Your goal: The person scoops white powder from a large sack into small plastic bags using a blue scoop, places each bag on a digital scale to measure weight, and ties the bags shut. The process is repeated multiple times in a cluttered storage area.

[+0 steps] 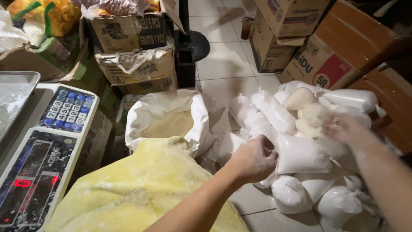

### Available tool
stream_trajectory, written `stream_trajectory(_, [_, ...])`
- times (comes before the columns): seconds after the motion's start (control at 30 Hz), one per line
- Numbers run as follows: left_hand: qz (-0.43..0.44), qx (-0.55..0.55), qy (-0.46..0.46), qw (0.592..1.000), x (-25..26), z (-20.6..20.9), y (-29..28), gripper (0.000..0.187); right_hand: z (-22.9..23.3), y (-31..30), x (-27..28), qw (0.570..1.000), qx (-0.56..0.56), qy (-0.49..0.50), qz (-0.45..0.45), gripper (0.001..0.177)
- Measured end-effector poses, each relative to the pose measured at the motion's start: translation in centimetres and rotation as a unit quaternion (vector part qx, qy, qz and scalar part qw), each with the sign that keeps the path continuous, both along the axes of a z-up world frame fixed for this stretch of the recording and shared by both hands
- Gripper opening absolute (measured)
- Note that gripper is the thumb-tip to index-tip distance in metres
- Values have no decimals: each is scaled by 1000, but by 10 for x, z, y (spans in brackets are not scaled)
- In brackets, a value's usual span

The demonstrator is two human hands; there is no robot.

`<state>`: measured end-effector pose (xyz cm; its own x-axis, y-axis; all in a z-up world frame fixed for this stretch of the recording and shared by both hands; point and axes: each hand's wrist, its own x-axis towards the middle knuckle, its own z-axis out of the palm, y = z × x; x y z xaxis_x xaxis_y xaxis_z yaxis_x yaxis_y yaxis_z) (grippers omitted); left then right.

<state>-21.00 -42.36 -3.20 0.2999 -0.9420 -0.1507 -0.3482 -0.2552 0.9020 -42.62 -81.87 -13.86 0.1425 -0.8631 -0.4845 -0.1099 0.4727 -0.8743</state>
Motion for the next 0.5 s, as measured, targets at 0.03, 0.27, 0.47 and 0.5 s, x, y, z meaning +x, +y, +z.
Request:
stream_trajectory(0.03, [-2, 4, 2, 1000, 2, 0, 1, 38, -20, 13, 1, 999, 27, 21, 4, 28])
stream_trajectory(0.27, [3, -7, 11, 1000, 13, 1, 11, 36, -71, 87, 16, 992, 106, 63, 38, 31])
stream_trajectory(0.47, [10, -9, 14, 1000, 20, 6, 19, 34, -52, 98, 22, 992, 86, 80, 45, 30])
stream_trajectory(0.5, [12, -14, 14, 1000, 21, 7, 20, 34, -47, 98, 22, 993, 83, 76, 47, 30])
